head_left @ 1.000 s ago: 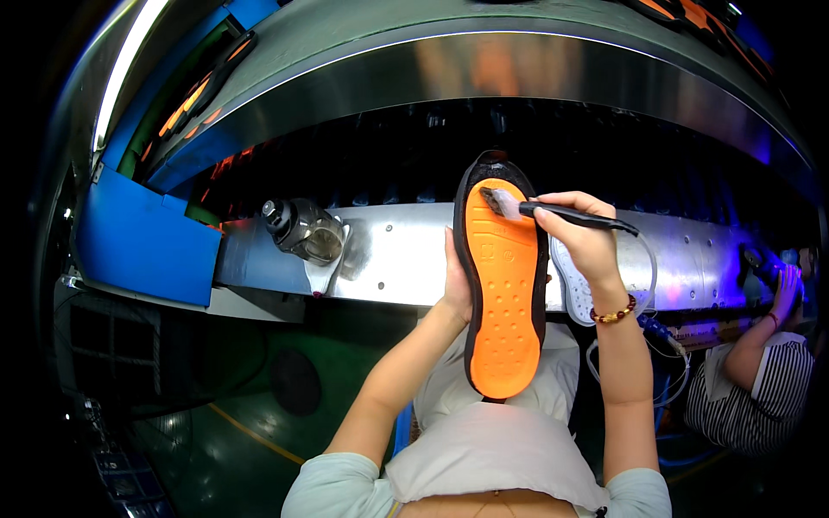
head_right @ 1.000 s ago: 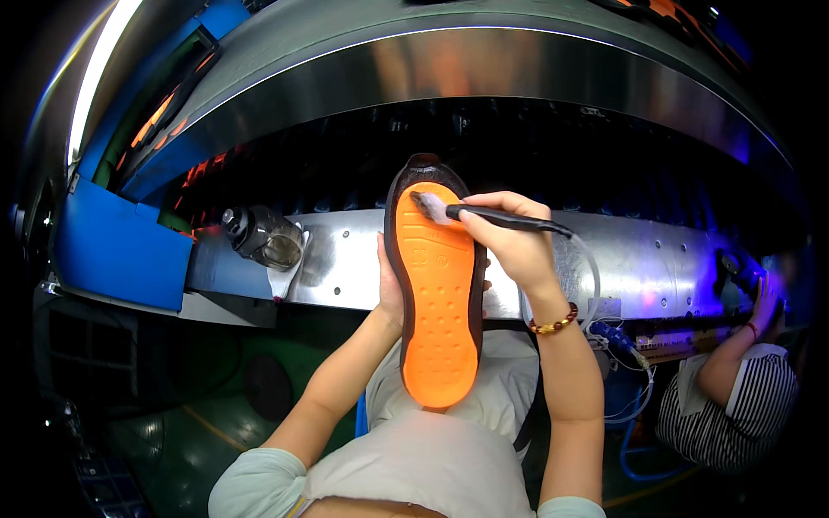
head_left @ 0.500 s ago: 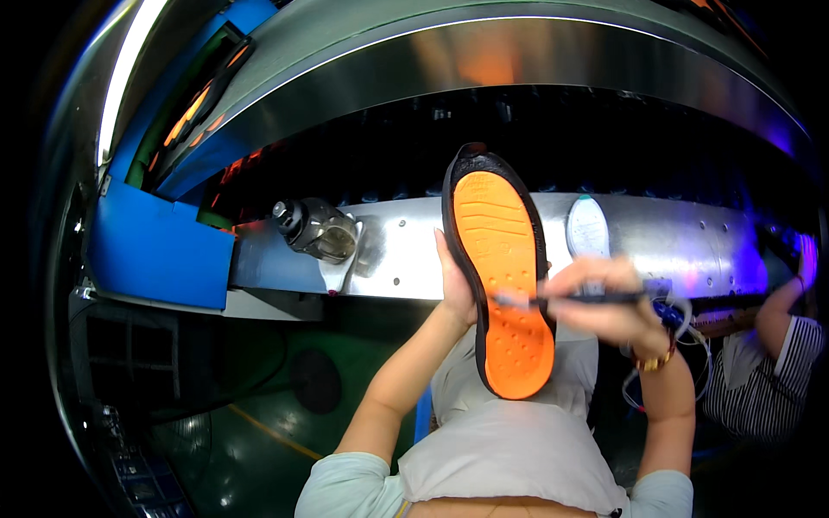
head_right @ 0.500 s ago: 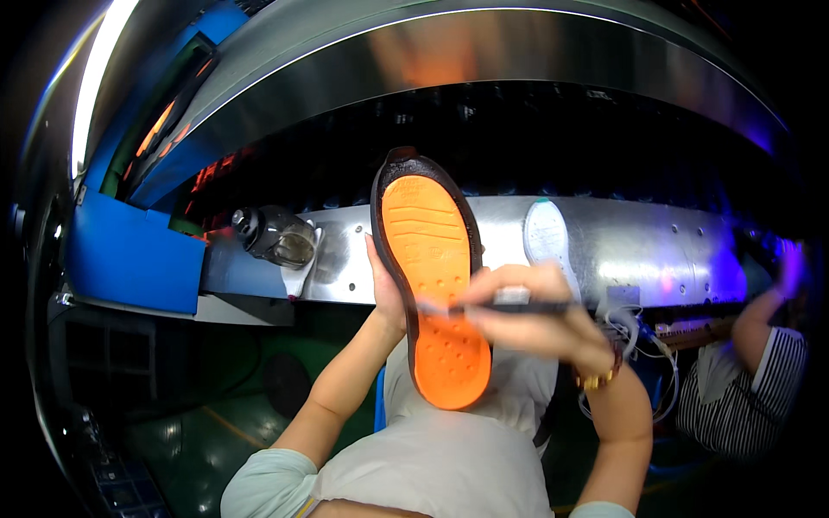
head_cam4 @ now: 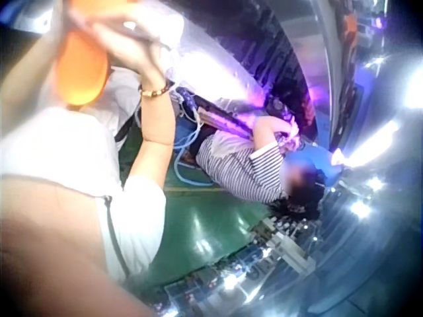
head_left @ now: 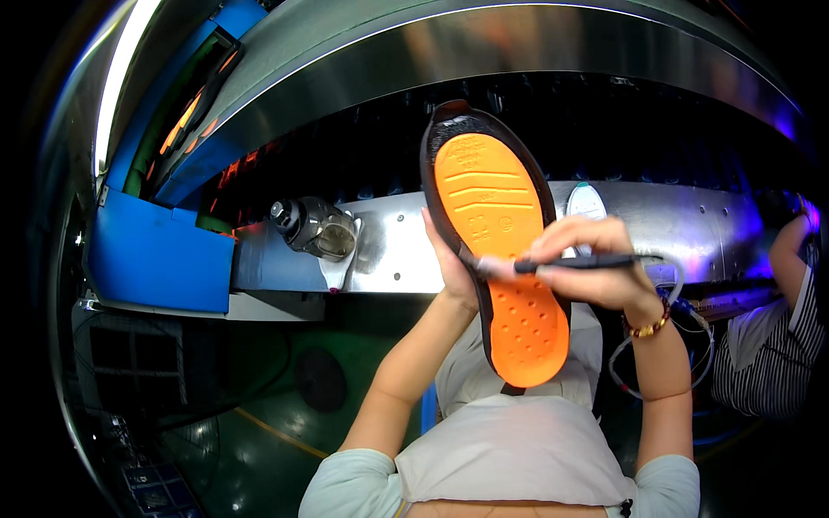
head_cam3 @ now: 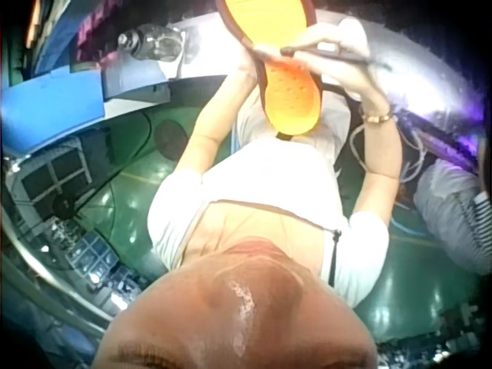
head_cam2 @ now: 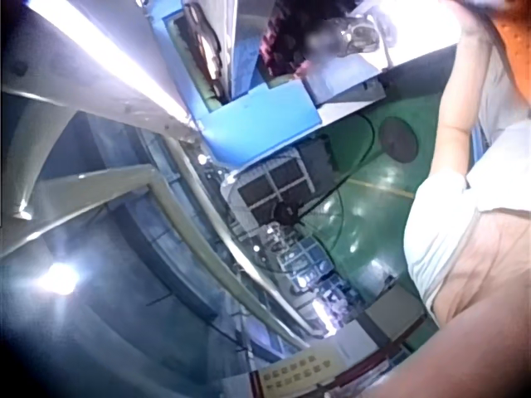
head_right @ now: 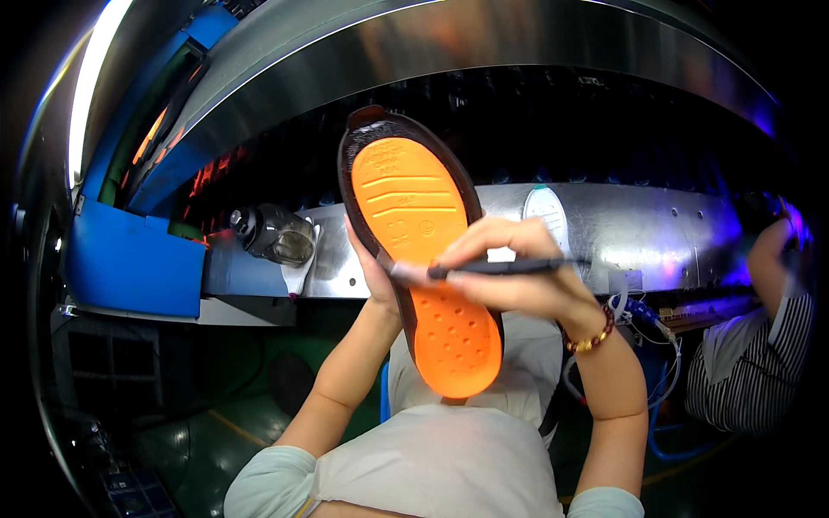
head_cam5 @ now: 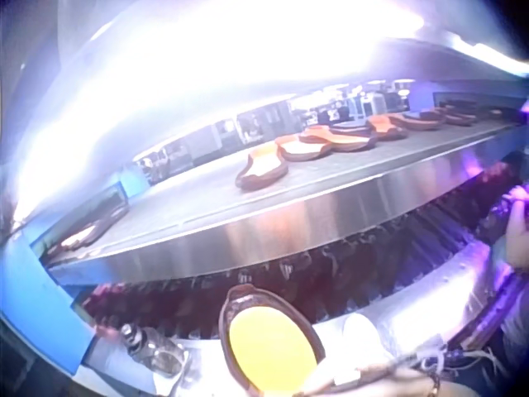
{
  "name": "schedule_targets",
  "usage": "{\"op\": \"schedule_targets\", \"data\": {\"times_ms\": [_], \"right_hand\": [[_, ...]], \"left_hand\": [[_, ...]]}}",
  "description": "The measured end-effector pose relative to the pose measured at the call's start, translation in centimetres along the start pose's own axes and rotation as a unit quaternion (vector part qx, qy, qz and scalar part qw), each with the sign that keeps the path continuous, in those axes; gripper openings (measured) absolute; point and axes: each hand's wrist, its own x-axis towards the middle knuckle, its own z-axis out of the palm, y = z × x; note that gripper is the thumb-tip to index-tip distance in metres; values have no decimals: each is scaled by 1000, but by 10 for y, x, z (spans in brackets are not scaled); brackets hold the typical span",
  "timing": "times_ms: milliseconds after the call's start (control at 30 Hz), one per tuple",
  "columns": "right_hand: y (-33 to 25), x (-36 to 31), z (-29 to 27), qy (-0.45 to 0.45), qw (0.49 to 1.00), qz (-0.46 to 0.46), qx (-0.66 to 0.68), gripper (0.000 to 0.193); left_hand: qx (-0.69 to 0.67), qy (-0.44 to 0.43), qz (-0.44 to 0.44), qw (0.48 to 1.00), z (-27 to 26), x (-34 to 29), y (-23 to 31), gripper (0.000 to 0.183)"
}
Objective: The person repeatedly picks up orange shoe insoles from a conveyor belt, applies a dark substance to the edges and surface with a brush, and places them back on the belt. The process is repeated for multiple insoles in a continuous loop.
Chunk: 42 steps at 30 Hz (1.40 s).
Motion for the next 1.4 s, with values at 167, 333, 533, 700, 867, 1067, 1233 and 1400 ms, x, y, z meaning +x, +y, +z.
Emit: {"op": "schedule_targets", "data": {"times_ms": [167, 333, 533, 700, 867, 1067, 1233, 1400], "right_hand": [[-3, -11, 1, -1, 999, -21, 47, 17], [-10, -14, 5, -70, 985, -86, -133, 21], [-2, -19, -3, -13, 995, 9, -96, 21], [0, -37, -12, -105, 994, 16, 29, 25], [6, -42, -11, -34, 995, 48, -76, 23], [25, -45, -23, 11, 974, 106, 201, 19], [17, -40, 4, 86, 940, 88, 318, 18], [-3, -37, 11, -2, 992, 62, 105, 20]], "left_hand": [[133, 58, 69, 987, -4, 12, 9, 90], [84, -87, 105, 987, 9, 22, 19, 93], [88, -73, 154, 981, 9, 28, 30, 97], [94, -72, 159, 980, 17, 22, 40, 96], [129, -57, 173, 975, 21, 24, 39, 95], [182, -8, 181, 967, 28, 31, 42, 90], [-10, -104, 89, 991, 25, -12, 1, 78], [29, -173, -34, 984, 11, -11, 24, 47]]}}
